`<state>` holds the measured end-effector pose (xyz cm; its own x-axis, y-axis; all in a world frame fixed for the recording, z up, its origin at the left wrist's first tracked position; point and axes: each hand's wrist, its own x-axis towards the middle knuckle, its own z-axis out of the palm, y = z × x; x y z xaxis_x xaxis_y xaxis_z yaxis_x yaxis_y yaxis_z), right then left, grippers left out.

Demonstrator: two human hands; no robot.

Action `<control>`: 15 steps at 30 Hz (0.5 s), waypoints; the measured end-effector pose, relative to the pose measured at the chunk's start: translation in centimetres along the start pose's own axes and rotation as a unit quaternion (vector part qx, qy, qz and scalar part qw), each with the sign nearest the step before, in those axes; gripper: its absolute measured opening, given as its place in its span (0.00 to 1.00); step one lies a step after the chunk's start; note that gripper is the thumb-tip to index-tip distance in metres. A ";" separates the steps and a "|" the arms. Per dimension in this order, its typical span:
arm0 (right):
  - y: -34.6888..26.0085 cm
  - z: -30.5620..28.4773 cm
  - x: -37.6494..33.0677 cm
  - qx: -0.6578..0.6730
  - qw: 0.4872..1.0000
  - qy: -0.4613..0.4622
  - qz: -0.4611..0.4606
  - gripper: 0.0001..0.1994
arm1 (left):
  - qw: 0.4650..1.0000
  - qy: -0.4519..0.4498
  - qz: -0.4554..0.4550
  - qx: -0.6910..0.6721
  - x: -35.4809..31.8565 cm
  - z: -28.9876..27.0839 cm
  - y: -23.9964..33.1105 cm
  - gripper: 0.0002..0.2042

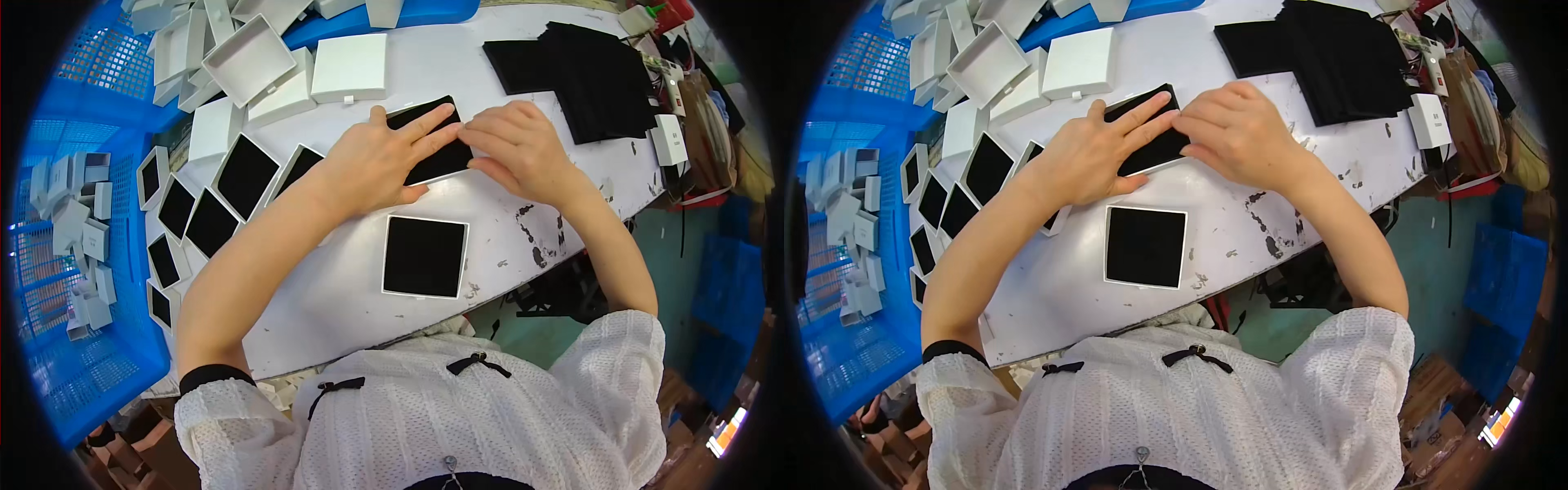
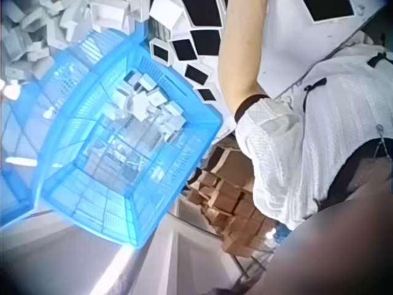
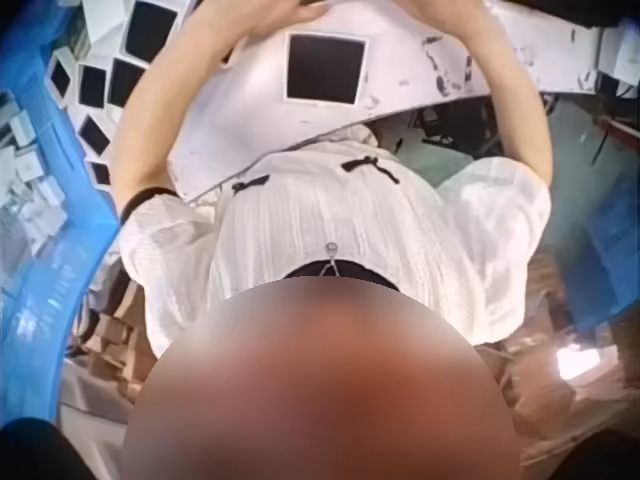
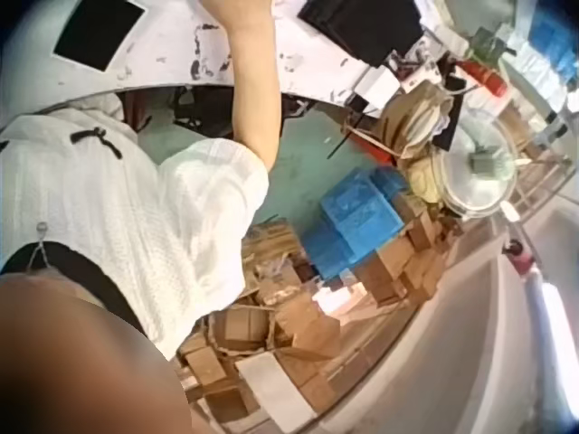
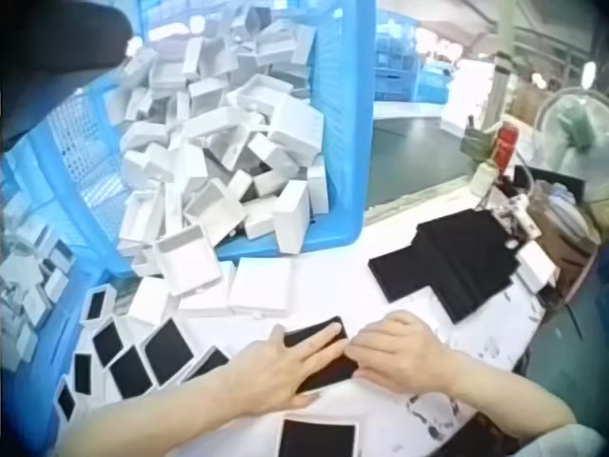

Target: Packaging products into small white boxes with black foam inserts.

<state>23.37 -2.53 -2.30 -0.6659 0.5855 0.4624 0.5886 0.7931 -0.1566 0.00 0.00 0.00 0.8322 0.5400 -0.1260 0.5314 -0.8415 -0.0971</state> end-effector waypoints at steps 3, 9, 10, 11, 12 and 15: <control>-0.6 0.6 -0.2 -0.001 1.000 -0.003 -0.003 0.20 | 0.996 -0.083 -0.024 -0.034 0.3 -1.3 0.1 0.40; -2.0 0.8 0.3 -0.048 0.999 -0.003 0.003 0.21 | 1.000 0.024 -0.013 0.006 -0.7 -0.6 -1.3 0.34; -2.2 0.2 0.5 -0.012 0.999 -0.031 0.032 0.22 | 0.995 0.067 -0.021 -0.075 -0.5 -1.2 -2.1 0.31; -2.2 -0.3 0.7 0.023 0.996 -0.058 0.062 0.23 | 0.981 0.109 -0.029 -0.156 -0.2 -1.9 -2.9 0.29; -1.7 -0.6 0.8 0.027 0.996 -0.061 0.063 0.23 | 0.971 0.112 -0.092 -0.192 0.3 -2.8 -3.9 0.22; 3.8 -2.3 1.4 -0.046 0.996 -0.020 0.080 0.17 | 0.987 0.116 -0.071 -0.081 2.4 -0.1 -9.8 0.28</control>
<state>25.69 0.91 -0.17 -0.5771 0.7107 0.4023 0.7270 0.6715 -0.1434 -3.20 9.51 0.73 0.7519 0.6501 0.1096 0.6473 -0.7595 0.0640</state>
